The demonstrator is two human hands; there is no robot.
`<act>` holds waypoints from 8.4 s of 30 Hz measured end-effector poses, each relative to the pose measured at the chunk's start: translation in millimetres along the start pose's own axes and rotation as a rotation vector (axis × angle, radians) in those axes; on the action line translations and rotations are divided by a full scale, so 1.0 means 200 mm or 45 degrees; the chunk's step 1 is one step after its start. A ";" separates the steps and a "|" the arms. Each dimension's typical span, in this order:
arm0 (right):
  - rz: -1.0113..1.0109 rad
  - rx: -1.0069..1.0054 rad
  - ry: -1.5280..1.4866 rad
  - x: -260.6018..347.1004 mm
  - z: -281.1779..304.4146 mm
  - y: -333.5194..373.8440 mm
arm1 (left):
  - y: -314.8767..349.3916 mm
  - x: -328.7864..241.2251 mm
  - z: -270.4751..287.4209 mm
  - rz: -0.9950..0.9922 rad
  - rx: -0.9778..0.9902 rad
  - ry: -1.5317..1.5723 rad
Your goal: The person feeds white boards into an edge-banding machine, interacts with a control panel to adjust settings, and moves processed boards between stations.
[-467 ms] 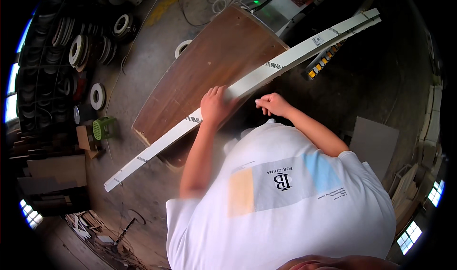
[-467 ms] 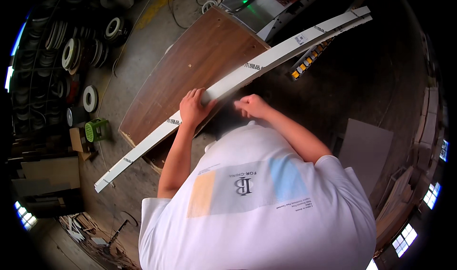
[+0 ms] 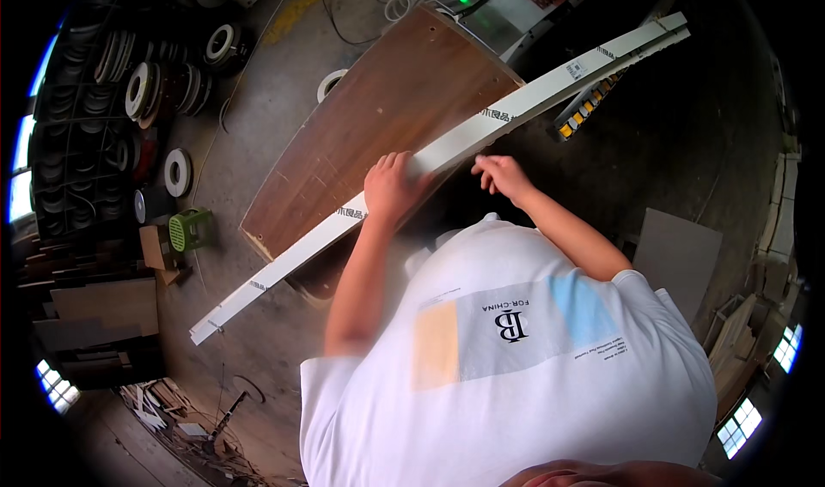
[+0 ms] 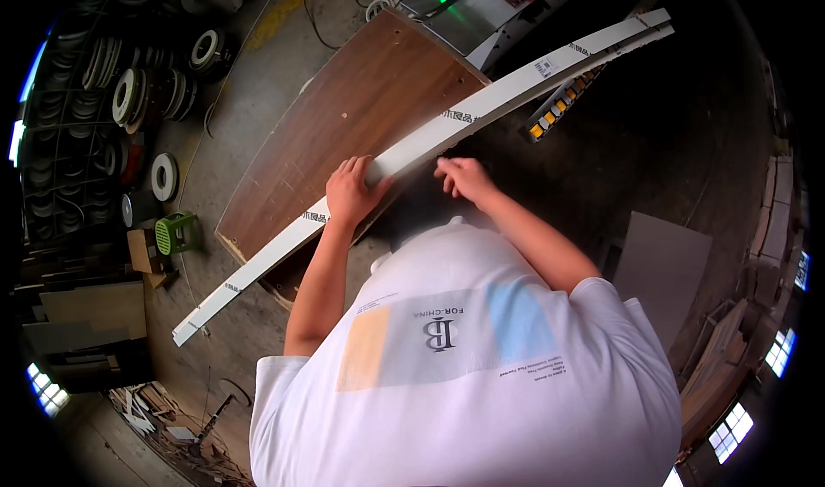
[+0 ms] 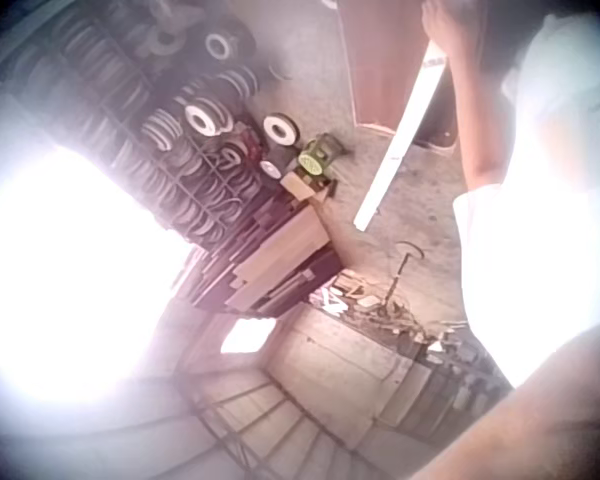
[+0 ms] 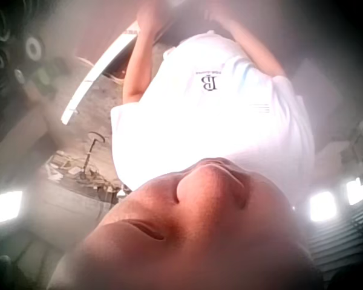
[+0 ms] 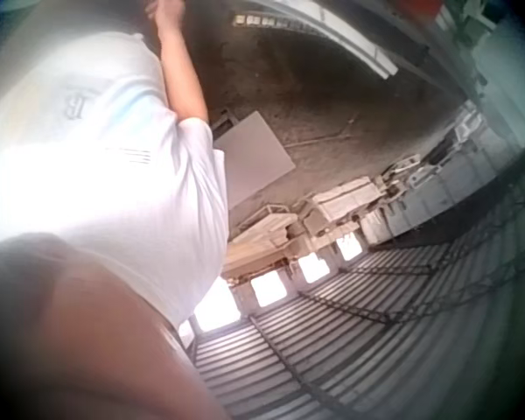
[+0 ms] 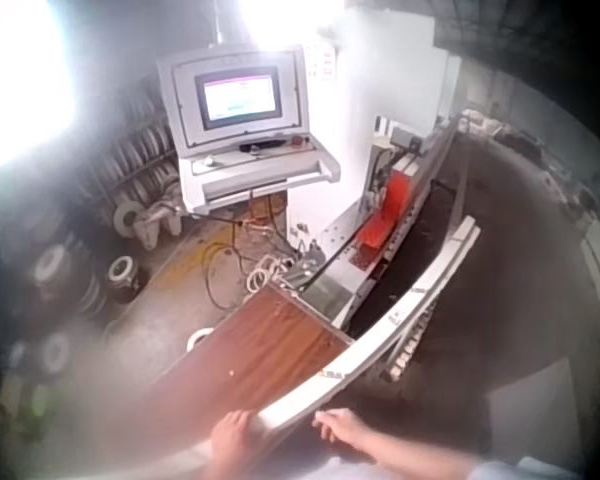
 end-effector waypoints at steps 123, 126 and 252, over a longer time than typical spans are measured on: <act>-0.135 0.110 -0.197 -0.09 -0.38 0.02 | 0.03 0.12 -0.01 0.125 0.117 0.448; -0.074 0.016 -0.158 -0.01 -0.36 0.00 | 0.02 0.12 0.00 0.141 0.145 0.442; 1.066 0.493 1.604 0.57 -0.19 -0.27 | 0.69 0.28 -0.32 1.547 -0.451 2.143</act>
Point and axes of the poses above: each hand's wrist, its own y-axis away from the middle knuckle, its own z-axis out of the back of the hand, x = y × z, the point moved 3 cm from there along -y, towards the middle knuckle, and after that the axes turned 12 degrees about z, right-handed, at the moved point
